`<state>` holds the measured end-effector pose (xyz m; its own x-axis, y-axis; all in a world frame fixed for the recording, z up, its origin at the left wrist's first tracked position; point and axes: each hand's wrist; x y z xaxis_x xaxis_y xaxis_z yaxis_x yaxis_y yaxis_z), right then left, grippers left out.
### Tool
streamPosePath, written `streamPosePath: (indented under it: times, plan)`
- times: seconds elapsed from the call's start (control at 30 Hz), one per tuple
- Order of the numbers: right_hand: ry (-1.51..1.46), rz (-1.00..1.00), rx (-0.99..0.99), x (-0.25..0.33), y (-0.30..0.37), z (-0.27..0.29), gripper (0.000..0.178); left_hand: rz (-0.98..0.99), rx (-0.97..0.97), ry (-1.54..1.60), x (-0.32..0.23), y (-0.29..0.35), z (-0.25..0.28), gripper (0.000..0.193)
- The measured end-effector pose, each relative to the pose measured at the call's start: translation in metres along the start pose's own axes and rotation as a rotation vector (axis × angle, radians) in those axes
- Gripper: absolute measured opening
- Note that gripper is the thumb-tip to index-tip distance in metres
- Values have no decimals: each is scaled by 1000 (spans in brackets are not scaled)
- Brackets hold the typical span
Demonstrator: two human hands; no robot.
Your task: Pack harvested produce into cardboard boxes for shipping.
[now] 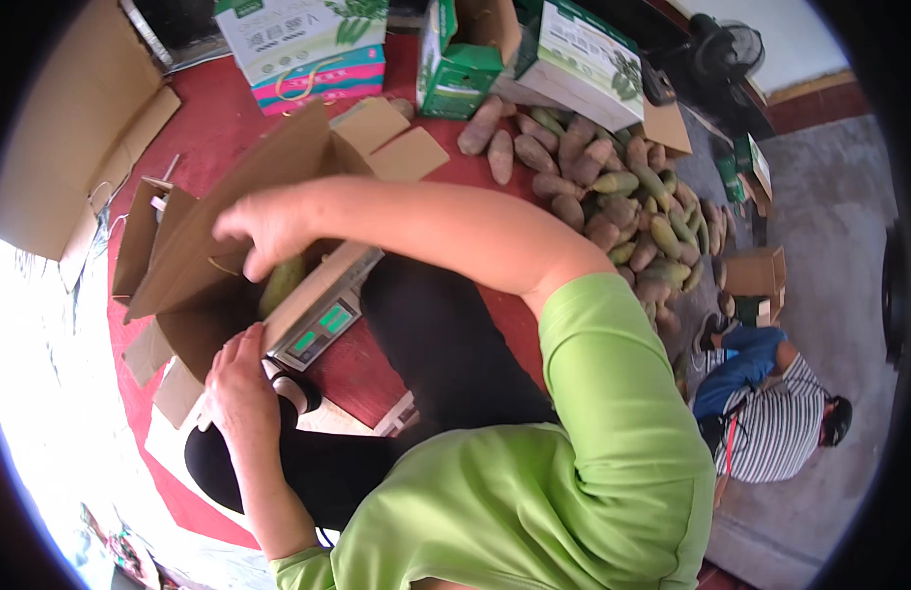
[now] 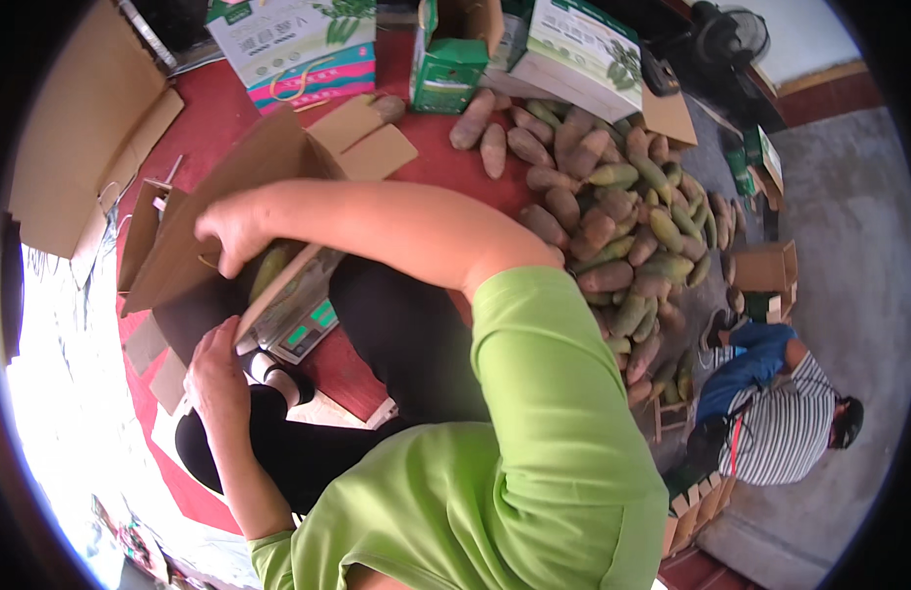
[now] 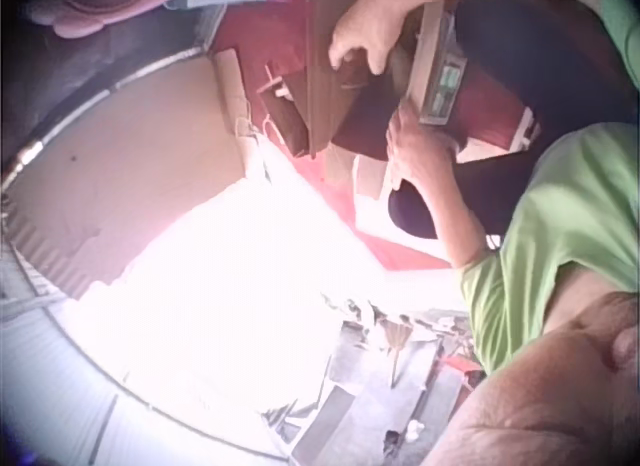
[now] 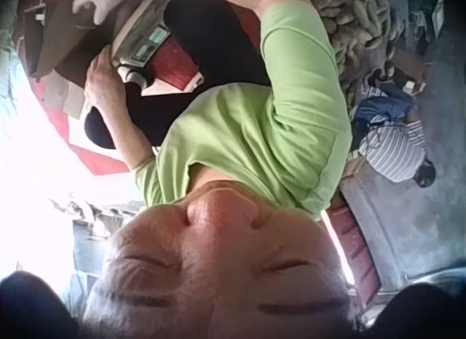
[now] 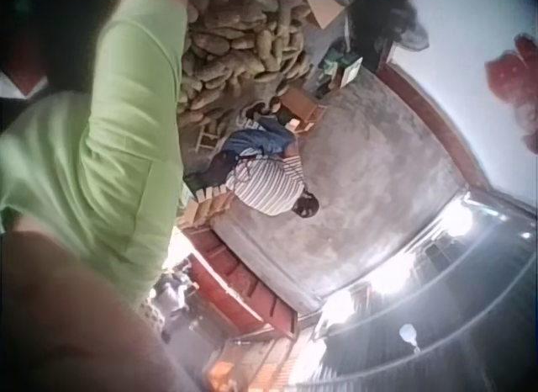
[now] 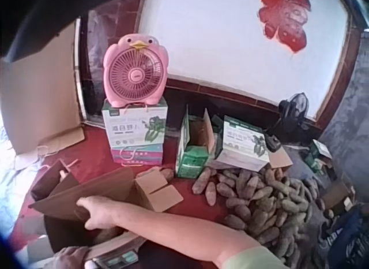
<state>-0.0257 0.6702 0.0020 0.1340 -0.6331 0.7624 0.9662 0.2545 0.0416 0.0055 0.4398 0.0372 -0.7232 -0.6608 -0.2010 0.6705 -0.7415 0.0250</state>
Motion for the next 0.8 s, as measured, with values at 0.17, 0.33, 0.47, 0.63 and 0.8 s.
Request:
streamPosePath:
  times: [0.17,0.33,0.47,0.63,0.8]
  plan:
    - [-290,-46,-440,19,123,64,42,60,-16,14,3,2,-1,29]
    - [-358,-601,-852,-45,300,33,38,-27,-17,13,2,-1,-5,27]
    - [-512,-1130,-1074,-101,444,-66,31,-59,-28,40,2,-5,-13,27]
    - [-111,-1421,-481,-197,676,-275,21,-98,-23,159,3,-16,-23,25]
    - [-699,-1507,-860,-203,624,-375,30,-76,-77,25,15,-4,-14,25]
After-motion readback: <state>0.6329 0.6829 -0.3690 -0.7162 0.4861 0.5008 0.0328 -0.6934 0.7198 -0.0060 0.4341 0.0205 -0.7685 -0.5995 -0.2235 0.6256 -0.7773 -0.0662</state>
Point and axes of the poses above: each hand's wrist, its own y-axis away from the middle knuckle, its own z-axis out of the back of the hand, x = y × z, and after that the axes turned 1 degree about y, right-handed
